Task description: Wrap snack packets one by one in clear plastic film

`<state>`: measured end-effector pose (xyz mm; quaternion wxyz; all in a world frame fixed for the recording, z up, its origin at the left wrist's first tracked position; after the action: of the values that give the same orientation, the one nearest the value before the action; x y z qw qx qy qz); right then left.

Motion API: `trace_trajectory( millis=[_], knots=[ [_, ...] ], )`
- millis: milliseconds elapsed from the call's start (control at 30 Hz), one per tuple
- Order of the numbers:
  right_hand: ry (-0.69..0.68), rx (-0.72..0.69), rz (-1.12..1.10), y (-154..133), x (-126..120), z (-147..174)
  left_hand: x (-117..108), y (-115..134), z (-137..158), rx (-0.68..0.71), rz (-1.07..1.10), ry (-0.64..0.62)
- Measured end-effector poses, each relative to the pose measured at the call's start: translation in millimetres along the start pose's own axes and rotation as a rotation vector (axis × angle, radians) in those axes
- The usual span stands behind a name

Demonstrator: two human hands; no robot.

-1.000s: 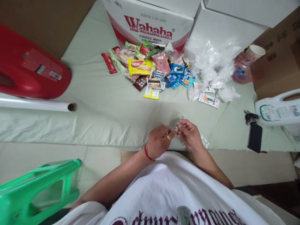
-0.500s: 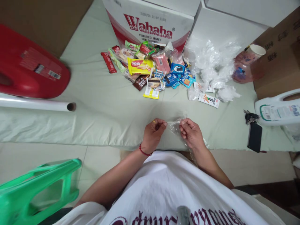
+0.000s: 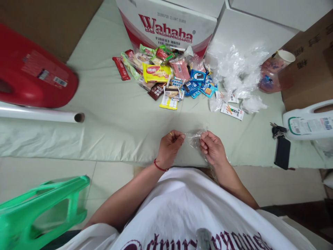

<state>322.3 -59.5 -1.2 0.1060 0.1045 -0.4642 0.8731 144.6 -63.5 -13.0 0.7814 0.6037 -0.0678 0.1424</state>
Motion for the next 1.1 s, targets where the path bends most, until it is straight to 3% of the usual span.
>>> trace_trajectory(
  millis=[333,433,567,767,967,1100],
  knots=[
    [0.047,-0.068,0.068,-2.4,-2.5,2.8,-3.8,-10.1,-7.6,0.047,0.002,-0.002],
    [0.121,-0.189,0.194,-4.8,-12.3,3.1,-3.7,-9.7,-9.0,0.039,0.081,0.002],
    [0.177,-0.348,0.408,-7.7,-18.1,6.1,2.7,-11.6,-7.7,-0.125,0.28,-0.061],
    [0.137,-0.543,0.618,-11.5,3.4,11.3,5.5,-10.3,-6.8,-0.098,0.314,-0.055],
    [0.21,-0.578,0.66,-7.8,22.4,8.4,9.2,-6.1,-1.8,0.087,0.204,-0.06],
    [0.171,-0.524,0.537,-6.7,19.9,3.8,5.1,-7.6,-3.0,0.044,0.261,-0.017]
  ],
)
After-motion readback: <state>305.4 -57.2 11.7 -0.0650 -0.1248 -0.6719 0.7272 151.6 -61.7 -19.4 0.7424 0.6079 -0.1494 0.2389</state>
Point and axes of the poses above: each hand's wrist, its own z-axis away from the middle knuckle, its own x-axis out of the palm, y = z × x, the point moved 6 cm from there along -z, towards the middle knuckle, and after that the axes turned 6 degrees about x, right-handed, at the moved point
